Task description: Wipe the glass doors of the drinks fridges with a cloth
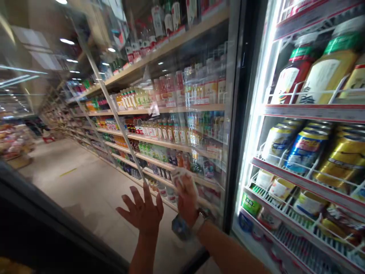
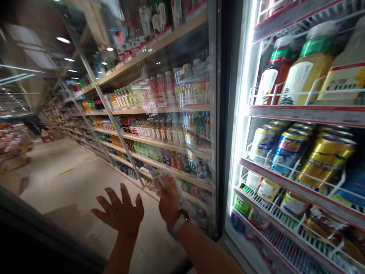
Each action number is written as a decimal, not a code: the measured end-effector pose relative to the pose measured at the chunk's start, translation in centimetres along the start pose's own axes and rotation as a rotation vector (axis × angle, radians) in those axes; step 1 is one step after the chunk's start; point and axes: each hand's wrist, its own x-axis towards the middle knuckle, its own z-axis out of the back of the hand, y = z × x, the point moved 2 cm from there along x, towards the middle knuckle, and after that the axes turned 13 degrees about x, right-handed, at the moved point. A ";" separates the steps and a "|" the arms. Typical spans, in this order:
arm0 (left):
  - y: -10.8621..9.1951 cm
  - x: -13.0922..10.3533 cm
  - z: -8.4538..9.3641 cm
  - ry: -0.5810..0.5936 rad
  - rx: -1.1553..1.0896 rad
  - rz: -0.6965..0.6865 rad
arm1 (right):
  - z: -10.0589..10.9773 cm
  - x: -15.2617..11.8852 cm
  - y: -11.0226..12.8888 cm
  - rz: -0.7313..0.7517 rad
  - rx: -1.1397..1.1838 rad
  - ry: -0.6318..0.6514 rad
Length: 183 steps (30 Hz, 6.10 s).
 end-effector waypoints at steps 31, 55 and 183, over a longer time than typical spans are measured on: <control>0.2 -1.1 0.0 -0.016 -0.039 0.015 | 3.3 -4.4 -1.3 0.482 0.069 0.443; 0.2 0.0 -1.2 -0.054 -0.004 -0.070 | 3.1 -2.1 -4.0 0.754 0.123 0.568; -1.0 2.1 -1.2 -0.090 -0.053 -0.123 | -3.1 7.7 0.0 0.258 -0.263 0.117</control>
